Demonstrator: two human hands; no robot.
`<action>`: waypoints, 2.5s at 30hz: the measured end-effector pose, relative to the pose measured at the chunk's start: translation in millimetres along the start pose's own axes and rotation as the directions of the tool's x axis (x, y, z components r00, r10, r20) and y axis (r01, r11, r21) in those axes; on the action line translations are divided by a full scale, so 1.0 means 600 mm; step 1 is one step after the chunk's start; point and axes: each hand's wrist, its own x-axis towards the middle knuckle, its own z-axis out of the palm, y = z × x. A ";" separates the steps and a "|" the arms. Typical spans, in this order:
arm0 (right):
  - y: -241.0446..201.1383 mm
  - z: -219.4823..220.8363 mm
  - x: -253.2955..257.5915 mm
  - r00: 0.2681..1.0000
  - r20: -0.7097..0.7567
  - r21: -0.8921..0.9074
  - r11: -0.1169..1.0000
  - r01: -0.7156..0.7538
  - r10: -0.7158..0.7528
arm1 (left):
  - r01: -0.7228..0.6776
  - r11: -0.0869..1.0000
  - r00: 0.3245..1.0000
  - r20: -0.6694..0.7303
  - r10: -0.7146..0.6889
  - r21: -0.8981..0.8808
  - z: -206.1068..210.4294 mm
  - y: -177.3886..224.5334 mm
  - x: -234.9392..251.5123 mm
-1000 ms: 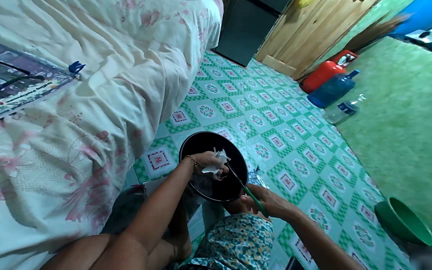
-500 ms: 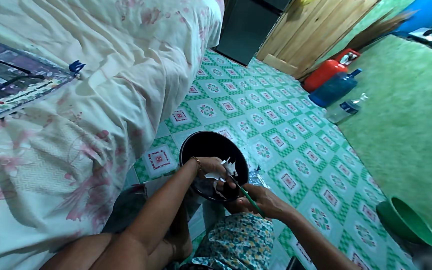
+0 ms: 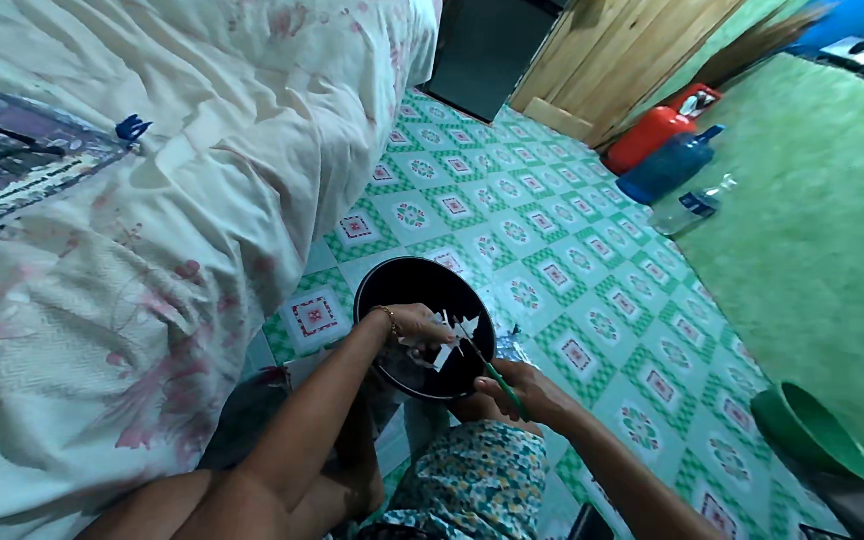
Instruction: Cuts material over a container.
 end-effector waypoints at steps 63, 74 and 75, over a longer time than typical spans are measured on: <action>-0.036 0.016 -0.023 0.999 0.028 0.165 0.985 -0.051 0.047 | -0.079 0.996 0.990 -0.109 0.084 0.047 -0.013 -0.004 -0.007; -0.037 0.026 -0.031 0.992 0.118 0.026 0.999 0.047 -0.050 | -0.134 0.988 0.987 0.101 0.126 0.077 0.000 0.001 -0.004; -0.036 0.026 -0.031 0.991 0.117 0.030 0.998 0.059 -0.062 | -0.120 0.989 0.988 0.108 0.110 0.089 0.003 0.000 -0.002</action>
